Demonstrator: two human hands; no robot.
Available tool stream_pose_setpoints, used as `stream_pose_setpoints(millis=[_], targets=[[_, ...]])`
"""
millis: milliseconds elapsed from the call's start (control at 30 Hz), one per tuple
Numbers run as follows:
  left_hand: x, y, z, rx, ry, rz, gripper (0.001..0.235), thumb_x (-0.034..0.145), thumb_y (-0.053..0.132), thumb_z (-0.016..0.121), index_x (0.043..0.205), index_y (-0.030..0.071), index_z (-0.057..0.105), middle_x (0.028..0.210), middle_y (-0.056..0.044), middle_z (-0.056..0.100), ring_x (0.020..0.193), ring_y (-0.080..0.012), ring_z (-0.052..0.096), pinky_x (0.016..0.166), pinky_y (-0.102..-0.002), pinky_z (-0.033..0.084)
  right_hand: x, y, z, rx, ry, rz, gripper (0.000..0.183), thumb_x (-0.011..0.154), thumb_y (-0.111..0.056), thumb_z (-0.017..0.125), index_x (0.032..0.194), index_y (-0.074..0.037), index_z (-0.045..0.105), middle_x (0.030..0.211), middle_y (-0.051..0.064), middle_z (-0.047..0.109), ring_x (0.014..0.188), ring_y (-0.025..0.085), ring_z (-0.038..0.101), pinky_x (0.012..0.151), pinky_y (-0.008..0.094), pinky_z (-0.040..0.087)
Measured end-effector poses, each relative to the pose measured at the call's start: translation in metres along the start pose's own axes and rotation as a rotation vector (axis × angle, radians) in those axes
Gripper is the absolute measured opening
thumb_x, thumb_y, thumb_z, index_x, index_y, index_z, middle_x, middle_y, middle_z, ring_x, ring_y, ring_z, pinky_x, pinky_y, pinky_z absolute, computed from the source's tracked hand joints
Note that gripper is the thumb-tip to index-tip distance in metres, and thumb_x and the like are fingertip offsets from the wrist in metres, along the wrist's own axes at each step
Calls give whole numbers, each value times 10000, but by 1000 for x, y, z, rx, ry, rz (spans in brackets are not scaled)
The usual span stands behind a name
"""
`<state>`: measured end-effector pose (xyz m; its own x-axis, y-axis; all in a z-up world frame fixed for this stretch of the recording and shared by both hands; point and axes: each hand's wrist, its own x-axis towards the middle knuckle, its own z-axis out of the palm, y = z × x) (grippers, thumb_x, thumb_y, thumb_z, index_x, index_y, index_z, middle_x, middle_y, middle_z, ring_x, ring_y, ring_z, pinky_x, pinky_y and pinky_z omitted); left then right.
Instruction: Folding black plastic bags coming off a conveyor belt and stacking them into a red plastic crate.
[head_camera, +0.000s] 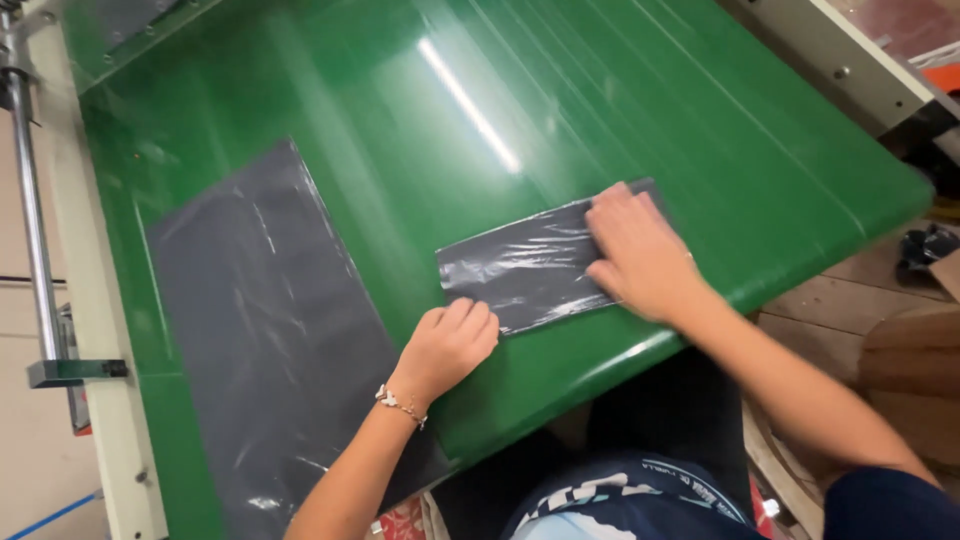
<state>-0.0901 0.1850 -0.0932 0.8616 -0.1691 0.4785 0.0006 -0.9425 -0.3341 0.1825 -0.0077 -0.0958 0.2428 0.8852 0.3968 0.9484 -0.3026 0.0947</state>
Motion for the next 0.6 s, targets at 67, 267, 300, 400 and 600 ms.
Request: stream_pose_setpoints(millis=[67,267,300,400,600], targets=[[13,5,-11,18,-11,175,179,943,159,448,770,170,494,747,-5,396,632,-207,411,502,-341,346,1,-43,7,368,-26,-240,729,765,-422,676,1333,7,519,1348,242,538,1328,416,475,1156,534,318],[64,20,-40,-794,-283,-40,336,923,413,560,667,214,473,624,34,527,612,-221,586,522,-362,460,-54,-95,-17,623,-84,-246,543,788,-167,705,1283,18,580,1394,158,562,1348,344,492,1177,478,327],[82,14,-44,-807,-287,-56,336,923,413,560,667,214,473,624,34,527,612,-221,586,522,-362,460,-60,-93,-24,630,-104,-251,543,788,-167,705,1283,18,580,1394,158,562,1348,344,492,1177,478,327],[114,-9,-27,-1299,-657,-420,327,928,470,571,989,158,649,938,-108,727,957,-340,691,845,-445,525,-73,-81,-32,981,-27,-99,310,887,-110,618,1174,-6,671,1199,137,680,1215,336,614,1134,485,411],[116,-16,38,-1750,-818,-1007,1020,878,827,305,1500,25,410,1501,-318,406,1386,-469,408,1052,-474,478,-53,-63,-56,1782,-42,1130,184,1034,-265,570,970,-102,626,824,-19,632,719,107,655,667,289,566]])
